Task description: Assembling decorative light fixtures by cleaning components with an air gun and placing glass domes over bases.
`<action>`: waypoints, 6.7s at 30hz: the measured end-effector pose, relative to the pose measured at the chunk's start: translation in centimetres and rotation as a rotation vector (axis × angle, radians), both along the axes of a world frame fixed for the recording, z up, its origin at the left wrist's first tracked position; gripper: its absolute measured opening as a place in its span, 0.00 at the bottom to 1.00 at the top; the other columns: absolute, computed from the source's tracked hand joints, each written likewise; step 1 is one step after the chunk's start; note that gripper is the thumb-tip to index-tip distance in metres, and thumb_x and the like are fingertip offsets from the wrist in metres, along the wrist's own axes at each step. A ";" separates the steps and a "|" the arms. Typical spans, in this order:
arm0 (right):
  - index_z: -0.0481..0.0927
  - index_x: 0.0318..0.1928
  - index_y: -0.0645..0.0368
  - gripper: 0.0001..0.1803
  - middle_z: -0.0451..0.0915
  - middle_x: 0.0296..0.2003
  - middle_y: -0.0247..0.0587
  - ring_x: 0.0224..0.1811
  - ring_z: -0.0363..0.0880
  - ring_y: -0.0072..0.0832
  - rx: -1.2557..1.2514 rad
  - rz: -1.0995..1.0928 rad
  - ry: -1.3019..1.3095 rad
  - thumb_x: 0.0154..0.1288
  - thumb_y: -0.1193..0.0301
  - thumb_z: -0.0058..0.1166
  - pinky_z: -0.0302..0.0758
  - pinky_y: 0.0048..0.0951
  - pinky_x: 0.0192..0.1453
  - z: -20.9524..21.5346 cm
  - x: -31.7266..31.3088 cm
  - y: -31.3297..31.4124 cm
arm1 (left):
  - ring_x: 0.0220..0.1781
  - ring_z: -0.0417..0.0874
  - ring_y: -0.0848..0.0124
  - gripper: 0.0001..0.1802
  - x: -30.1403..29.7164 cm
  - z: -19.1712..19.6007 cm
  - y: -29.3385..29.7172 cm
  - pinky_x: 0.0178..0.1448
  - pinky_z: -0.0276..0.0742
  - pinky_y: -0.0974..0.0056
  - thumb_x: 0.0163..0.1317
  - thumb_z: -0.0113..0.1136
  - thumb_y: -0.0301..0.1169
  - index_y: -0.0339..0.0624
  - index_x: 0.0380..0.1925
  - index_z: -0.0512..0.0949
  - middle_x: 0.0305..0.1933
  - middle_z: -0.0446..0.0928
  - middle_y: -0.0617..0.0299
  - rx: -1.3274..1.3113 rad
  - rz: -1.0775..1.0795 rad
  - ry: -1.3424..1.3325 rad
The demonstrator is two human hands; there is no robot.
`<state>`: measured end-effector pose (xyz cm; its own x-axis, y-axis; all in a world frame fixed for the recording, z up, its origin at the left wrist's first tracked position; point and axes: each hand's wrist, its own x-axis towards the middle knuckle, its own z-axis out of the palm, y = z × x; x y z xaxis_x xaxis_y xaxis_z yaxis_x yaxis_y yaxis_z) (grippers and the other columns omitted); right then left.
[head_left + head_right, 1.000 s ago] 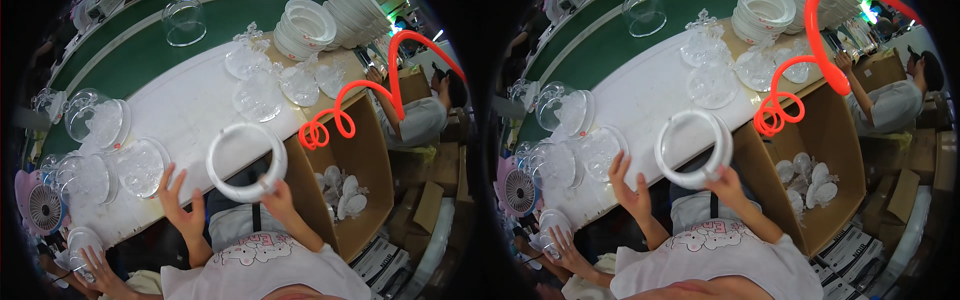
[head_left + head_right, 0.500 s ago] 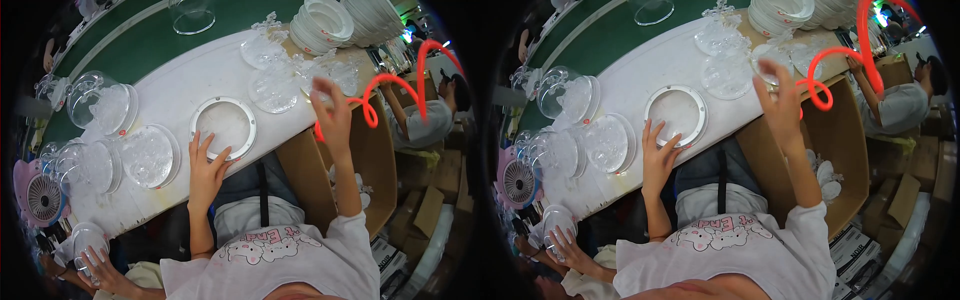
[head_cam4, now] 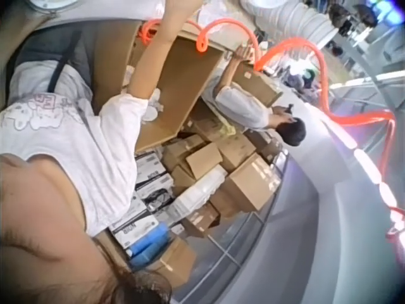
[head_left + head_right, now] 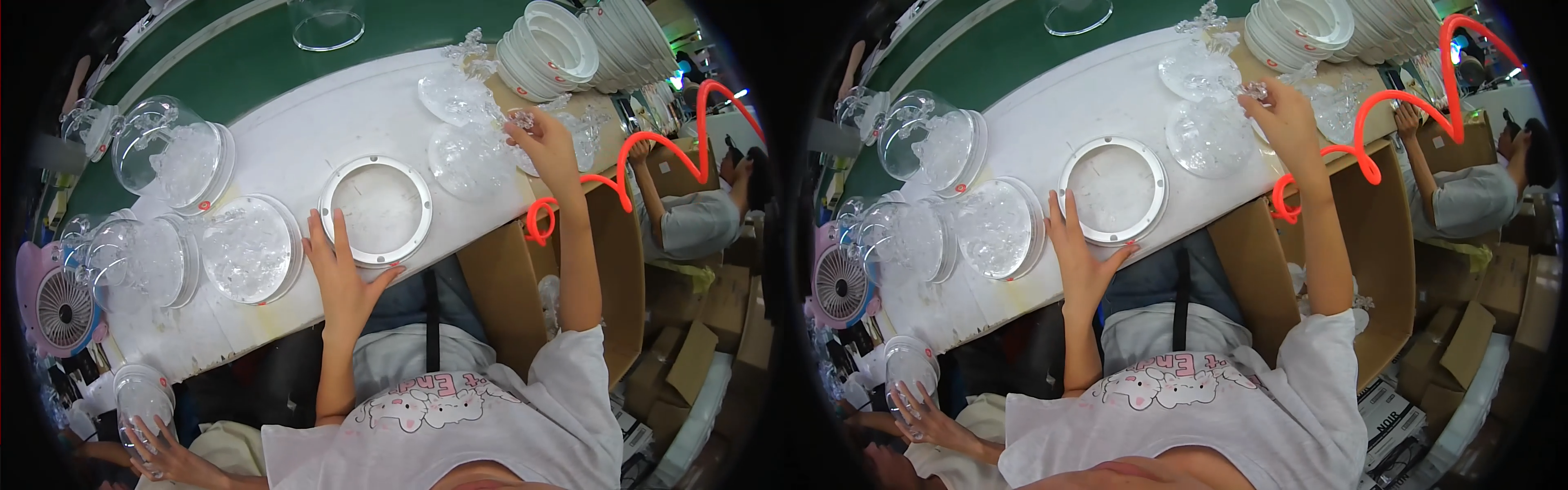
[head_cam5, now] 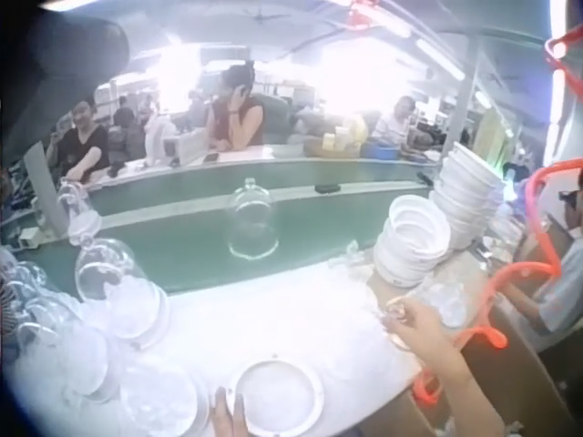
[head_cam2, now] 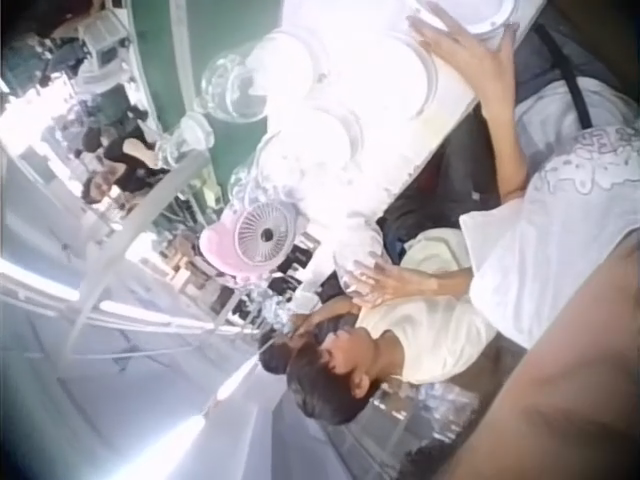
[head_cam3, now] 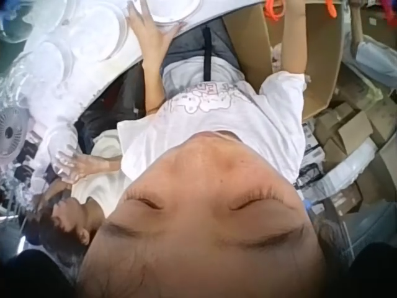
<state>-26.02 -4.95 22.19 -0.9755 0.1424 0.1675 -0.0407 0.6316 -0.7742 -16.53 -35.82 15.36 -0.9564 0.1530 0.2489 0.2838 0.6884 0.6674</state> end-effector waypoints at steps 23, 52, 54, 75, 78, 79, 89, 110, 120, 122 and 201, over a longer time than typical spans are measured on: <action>0.77 0.45 0.62 0.14 0.80 0.35 0.34 0.31 0.75 0.19 -0.335 0.268 -0.310 0.63 0.67 0.54 0.72 0.19 0.39 6.3 0.4 0.3 | 0.68 0.55 0.43 0.61 -1.2 -0.4 0.3 0.68 0.51 0.44 0.40 0.74 0.43 0.29 0.66 0.45 0.69 0.47 0.36 0.104 -0.050 0.021; 0.76 0.42 0.52 0.10 0.77 0.22 0.42 0.26 0.76 0.40 0.437 0.628 0.090 0.61 0.66 0.52 0.70 0.36 0.30 5.0 -1.0 -10.4 | 0.71 0.53 0.49 0.65 -2.7 -0.9 0.6 0.69 0.50 0.43 0.35 0.76 0.43 0.32 0.67 0.43 0.70 0.49 0.39 0.100 -0.160 0.046; 0.75 0.41 0.51 0.09 0.77 0.22 0.42 0.26 0.77 0.39 0.456 0.651 0.143 0.62 0.65 0.51 0.70 0.35 0.30 5.0 -1.1 -10.6 | 0.71 0.53 0.49 0.64 -2.7 -0.9 0.5 0.69 0.50 0.43 0.36 0.75 0.43 0.32 0.67 0.43 0.69 0.49 0.39 0.081 -0.161 0.070; 0.73 0.43 0.52 0.10 0.80 0.28 0.41 0.30 0.78 0.39 0.456 0.743 0.145 0.63 0.65 0.50 0.72 0.36 0.34 5.4 -1.2 -10.4 | 0.70 0.55 0.49 0.63 -2.6 -0.8 0.7 0.68 0.53 0.44 0.36 0.75 0.45 0.32 0.66 0.45 0.69 0.50 0.40 0.075 -0.161 0.063; 0.73 0.44 0.51 0.11 0.80 0.28 0.41 0.31 0.78 0.39 0.492 0.751 0.096 0.63 0.64 0.51 0.73 0.36 0.35 5.1 -1.6 -10.3 | 0.69 0.56 0.47 0.61 -2.6 -0.8 0.6 0.69 0.53 0.49 0.34 0.76 0.42 0.30 0.65 0.49 0.69 0.51 0.40 0.046 -0.160 0.087; 0.73 0.44 0.51 0.11 0.80 0.28 0.41 0.31 0.78 0.39 0.491 0.748 0.095 0.63 0.64 0.51 0.73 0.36 0.35 5.0 -1.9 -10.1 | 0.69 0.56 0.47 0.61 -2.7 -0.7 0.7 0.69 0.53 0.49 0.35 0.76 0.42 0.30 0.65 0.49 0.69 0.52 0.40 0.038 -0.162 0.082; 0.74 0.45 0.53 0.13 0.78 0.38 0.41 0.39 0.75 0.36 0.374 0.710 -0.015 0.64 0.62 0.50 0.70 0.30 0.44 3.9 -1.8 -9.2 | 0.70 0.55 0.47 0.61 -2.8 -0.3 0.8 0.69 0.52 0.50 0.34 0.76 0.43 0.32 0.65 0.50 0.69 0.51 0.41 0.013 -0.143 0.056; 0.50 0.66 0.69 0.60 0.59 0.63 0.58 0.65 0.59 0.48 0.275 0.616 -0.101 0.34 0.63 0.73 0.57 0.34 0.69 -1.5 0.5 -9.5 | 0.67 0.59 0.43 0.46 2.2 2.4 -2.5 0.65 0.61 0.50 0.45 0.71 0.33 0.35 0.64 0.57 0.67 0.54 0.38 0.082 -0.122 0.131; 0.62 0.63 0.58 0.39 0.72 0.54 0.53 0.56 0.71 0.45 0.296 0.563 0.249 0.51 0.64 0.63 0.68 0.37 0.60 -1.9 -4.7 -12.1 | 0.62 0.67 0.49 0.32 1.8 2.0 -1.0 0.63 0.64 0.53 0.51 0.61 0.21 0.36 0.59 0.65 0.62 0.63 0.43 0.133 -0.032 0.259; 0.72 0.56 0.54 0.27 0.77 0.50 0.44 0.50 0.77 0.40 0.188 0.348 0.398 0.55 0.66 0.61 0.73 0.34 0.54 1.0 -4.7 -9.8 | 0.61 0.68 0.50 0.27 1.5 0.6 -0.7 0.61 0.67 0.55 0.52 0.59 0.20 0.35 0.55 0.69 0.60 0.66 0.44 0.172 -0.018 0.276; 0.80 0.35 0.40 0.07 0.77 0.43 0.18 0.48 0.73 0.21 -0.116 0.647 0.787 0.62 0.69 0.50 0.68 0.23 0.40 17.1 17.2 -7.7 | 0.68 0.55 0.42 0.43 0.6 -0.9 3.0 0.65 0.63 0.51 0.48 0.70 0.35 0.38 0.63 0.59 0.68 0.48 0.36 0.179 -0.199 0.066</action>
<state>-8.80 -12.65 39.25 -0.4907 -0.3161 0.8120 -0.8699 0.2310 -0.4358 -15.96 -32.86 14.46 -0.8926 0.2844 0.3499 0.4489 0.4875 0.7489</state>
